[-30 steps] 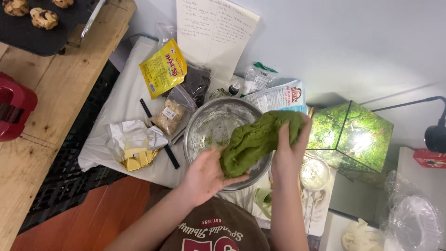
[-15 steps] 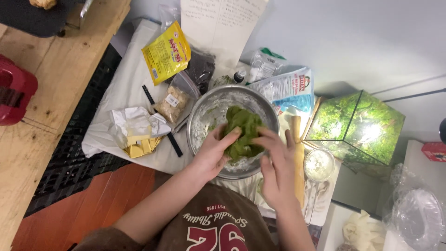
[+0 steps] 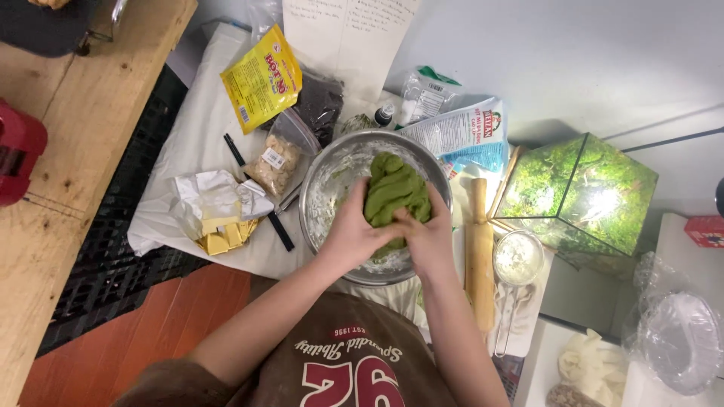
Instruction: Knead green dough in a metal bowl and then on a flat surface.
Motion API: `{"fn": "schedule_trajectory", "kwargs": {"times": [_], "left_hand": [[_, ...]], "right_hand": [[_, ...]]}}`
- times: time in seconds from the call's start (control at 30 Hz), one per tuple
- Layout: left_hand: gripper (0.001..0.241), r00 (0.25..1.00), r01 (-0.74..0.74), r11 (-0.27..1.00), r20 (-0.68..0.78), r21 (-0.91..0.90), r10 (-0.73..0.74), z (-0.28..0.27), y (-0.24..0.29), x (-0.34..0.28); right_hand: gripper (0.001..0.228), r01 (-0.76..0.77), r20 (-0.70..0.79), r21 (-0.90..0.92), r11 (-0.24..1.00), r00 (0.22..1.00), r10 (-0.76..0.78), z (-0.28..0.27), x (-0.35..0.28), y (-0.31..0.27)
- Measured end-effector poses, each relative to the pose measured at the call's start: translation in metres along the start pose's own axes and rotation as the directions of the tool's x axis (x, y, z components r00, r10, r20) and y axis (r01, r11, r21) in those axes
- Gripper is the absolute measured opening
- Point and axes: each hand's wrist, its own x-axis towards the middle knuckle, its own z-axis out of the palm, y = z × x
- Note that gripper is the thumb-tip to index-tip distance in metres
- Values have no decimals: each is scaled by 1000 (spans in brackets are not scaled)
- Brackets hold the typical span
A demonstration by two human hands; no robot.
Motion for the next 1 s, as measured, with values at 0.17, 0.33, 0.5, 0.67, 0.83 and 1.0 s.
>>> {"fn": "schedule_trajectory", "kwargs": {"times": [0.17,0.33,0.5,0.67,0.83,1.0], "left_hand": [[35,989,-27,975,-139,221,59,0,-2,3],[24,986,-30,912,-138,410,94,-2,-9,-13],[34,997,-2,972,-69,237,19,-23,15,-70],[33,975,147,964,-196,221,-104,-53,-11,-49],[34,976,121,976,-203,184,-83,-47,-42,-6],[56,815,565,734,114,-378,-569,-40,-85,22]], "right_hand": [[42,128,-147,50,991,982,-119,4,39,20],[23,107,-156,7,994,982,-105,-29,97,73],[17,104,-370,-391,915,892,-260,-80,127,78],[23,103,-205,-140,985,970,-131,-52,50,-17],[23,191,-53,-222,956,977,-208,-58,25,-9],[25,152,11,-295,943,988,-156,-69,-2,-5]]}}
